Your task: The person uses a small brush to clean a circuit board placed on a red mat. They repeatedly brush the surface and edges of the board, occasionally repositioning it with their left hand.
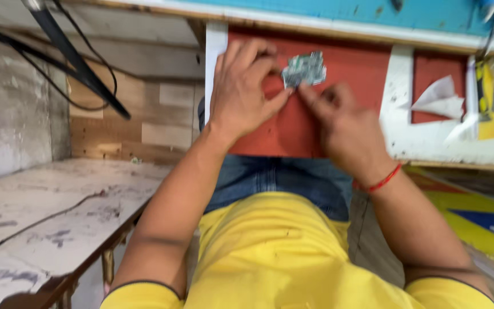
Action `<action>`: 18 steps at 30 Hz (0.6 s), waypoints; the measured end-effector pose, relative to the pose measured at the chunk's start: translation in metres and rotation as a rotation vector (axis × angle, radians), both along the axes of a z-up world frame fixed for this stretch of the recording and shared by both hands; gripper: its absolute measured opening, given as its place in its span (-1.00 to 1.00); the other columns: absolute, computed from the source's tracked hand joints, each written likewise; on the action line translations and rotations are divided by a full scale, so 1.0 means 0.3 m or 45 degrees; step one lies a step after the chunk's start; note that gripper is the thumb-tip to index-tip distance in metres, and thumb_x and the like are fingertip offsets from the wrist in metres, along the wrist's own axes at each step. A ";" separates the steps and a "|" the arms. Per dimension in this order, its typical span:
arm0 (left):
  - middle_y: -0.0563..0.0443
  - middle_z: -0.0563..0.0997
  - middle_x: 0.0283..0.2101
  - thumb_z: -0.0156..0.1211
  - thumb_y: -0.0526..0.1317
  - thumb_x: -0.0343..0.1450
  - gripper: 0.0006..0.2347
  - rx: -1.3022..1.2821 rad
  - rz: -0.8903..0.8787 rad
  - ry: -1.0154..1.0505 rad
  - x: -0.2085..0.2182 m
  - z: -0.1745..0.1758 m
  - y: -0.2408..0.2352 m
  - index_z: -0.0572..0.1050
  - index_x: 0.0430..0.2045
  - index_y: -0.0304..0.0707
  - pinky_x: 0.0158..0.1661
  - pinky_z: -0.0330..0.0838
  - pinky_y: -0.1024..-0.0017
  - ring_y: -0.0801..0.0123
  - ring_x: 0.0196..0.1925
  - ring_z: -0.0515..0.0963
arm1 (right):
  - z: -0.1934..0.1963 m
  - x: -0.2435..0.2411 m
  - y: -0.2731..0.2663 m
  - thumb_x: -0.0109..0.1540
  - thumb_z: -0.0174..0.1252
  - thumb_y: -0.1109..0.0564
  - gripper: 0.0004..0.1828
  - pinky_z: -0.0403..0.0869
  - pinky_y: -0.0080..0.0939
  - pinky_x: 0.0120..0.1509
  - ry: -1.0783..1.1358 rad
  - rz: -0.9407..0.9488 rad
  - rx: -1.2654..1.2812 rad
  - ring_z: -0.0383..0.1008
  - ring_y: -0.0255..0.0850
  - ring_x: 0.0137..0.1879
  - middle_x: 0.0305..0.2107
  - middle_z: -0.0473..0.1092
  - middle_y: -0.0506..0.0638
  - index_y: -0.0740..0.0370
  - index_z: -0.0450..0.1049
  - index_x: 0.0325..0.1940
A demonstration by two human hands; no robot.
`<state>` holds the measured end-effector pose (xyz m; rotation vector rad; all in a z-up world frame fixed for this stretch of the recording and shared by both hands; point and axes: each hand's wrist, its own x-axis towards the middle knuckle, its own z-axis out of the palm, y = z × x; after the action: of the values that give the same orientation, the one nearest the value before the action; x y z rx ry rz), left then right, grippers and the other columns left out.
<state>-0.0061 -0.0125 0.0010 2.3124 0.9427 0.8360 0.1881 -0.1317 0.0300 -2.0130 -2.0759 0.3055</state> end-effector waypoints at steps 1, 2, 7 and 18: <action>0.05 0.50 0.05 0.55 -0.12 0.28 -0.72 0.032 -0.009 -0.015 0.009 -0.004 0.011 0.59 -0.28 -0.19 0.13 0.27 0.14 0.14 0.13 0.42 | 0.002 0.008 0.002 0.27 0.02 0.33 -0.40 0.47 0.08 -0.34 -0.021 -0.059 0.024 0.49 0.11 -0.37 -0.11 0.45 0.12 0.03 0.45 0.40; 0.03 0.48 0.05 0.54 -0.12 0.28 -0.71 0.013 -0.013 0.001 0.012 -0.005 0.007 0.58 -0.25 -0.20 0.13 0.26 0.13 0.13 0.14 0.41 | 0.006 0.010 -0.003 0.27 0.02 0.33 -0.39 0.48 0.07 -0.33 -0.034 -0.069 0.018 0.50 0.11 -0.35 -0.11 0.44 0.12 0.02 0.45 0.40; -0.09 0.40 0.13 0.48 -0.12 0.25 -0.65 -0.003 -0.020 0.064 0.021 -0.027 0.018 0.51 -0.20 -0.21 0.18 0.24 0.06 0.00 0.26 0.31 | -0.005 0.014 0.029 0.22 0.04 0.32 -0.38 0.50 0.04 -0.31 -0.023 0.057 0.053 0.52 0.08 -0.30 -0.13 0.43 0.11 -0.03 0.46 0.36; -0.24 0.37 0.12 0.44 -0.01 0.21 -0.57 0.018 0.032 0.204 0.064 -0.019 0.011 0.48 -0.21 -0.30 0.23 0.16 0.00 -0.09 0.25 0.27 | -0.064 0.041 0.036 0.17 -0.01 0.25 -0.35 0.52 0.09 -0.30 0.010 -0.124 -0.078 0.54 0.13 -0.37 -0.13 0.44 0.06 -0.09 0.37 0.36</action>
<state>0.0132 -0.0091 -0.0047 2.4125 1.0385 0.6769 0.2005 -0.1211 0.0109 -2.1358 -1.9791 0.3628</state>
